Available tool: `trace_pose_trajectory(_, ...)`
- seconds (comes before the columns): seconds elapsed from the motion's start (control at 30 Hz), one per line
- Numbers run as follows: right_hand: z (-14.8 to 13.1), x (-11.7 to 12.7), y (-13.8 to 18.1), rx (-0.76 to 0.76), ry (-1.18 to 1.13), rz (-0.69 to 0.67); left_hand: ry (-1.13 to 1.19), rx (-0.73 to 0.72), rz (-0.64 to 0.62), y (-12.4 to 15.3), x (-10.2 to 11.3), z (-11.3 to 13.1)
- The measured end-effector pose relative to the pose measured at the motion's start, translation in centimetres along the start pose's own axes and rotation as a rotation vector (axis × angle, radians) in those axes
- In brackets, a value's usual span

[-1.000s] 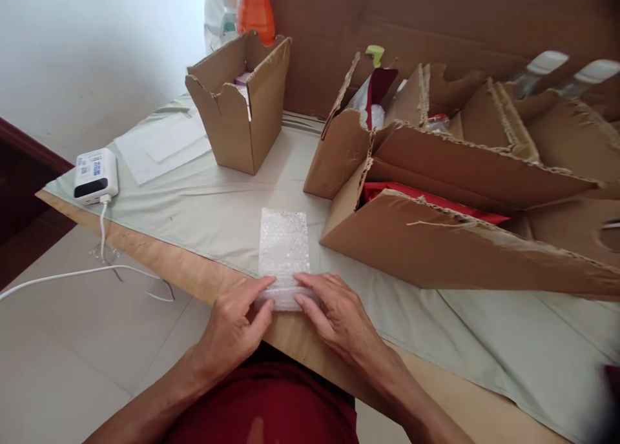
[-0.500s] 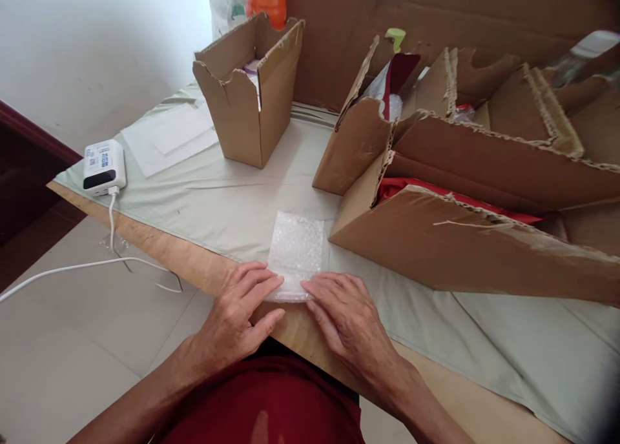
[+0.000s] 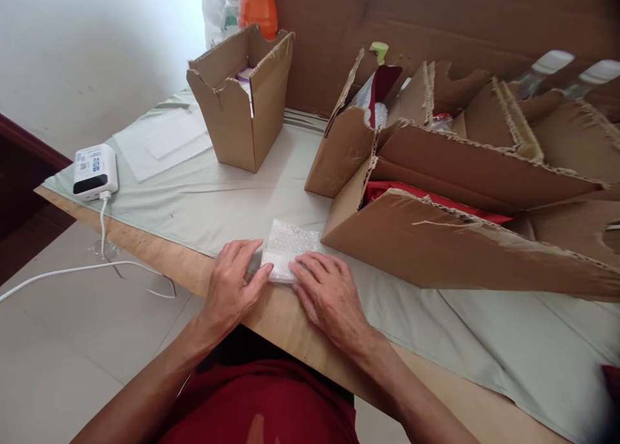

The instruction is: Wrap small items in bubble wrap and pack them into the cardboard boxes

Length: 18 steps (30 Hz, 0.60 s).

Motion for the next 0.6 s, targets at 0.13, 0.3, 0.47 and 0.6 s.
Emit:
trace_pose_trajectory(0.13,0.6,0.6,-0.2,-0.131,-0.206,0.146,0.344,0.369,-0.125,3.1,1.8,0.2)
trace_pose_trajectory(0.3,-1.9,1.8,0.6,-0.328,-0.550,0.130,0.855,0.579,-0.368,4.7,0.2,1.6)
trace_pose_trajectory(0.47,-2.9,2.8,2.8,-0.355,-0.478,0.152,0.756,0.538,-0.335,4.1,-0.4,2.6)
trace_pose_trajectory(0.6,-1.7,4.0,4.7,-0.480,-0.621,0.034,0.376,0.177,-0.371,4.5,-0.1,3.5)
Point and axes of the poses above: each hand's wrist, its own y-axis away from the middle knuckle, its own x-axis out of the back of the hand, z = x × y, the point moved 2 cm from there along -y, towards the middle knuckle, and after that the axes turned 8 degrees about x, right-handed, at the moved point
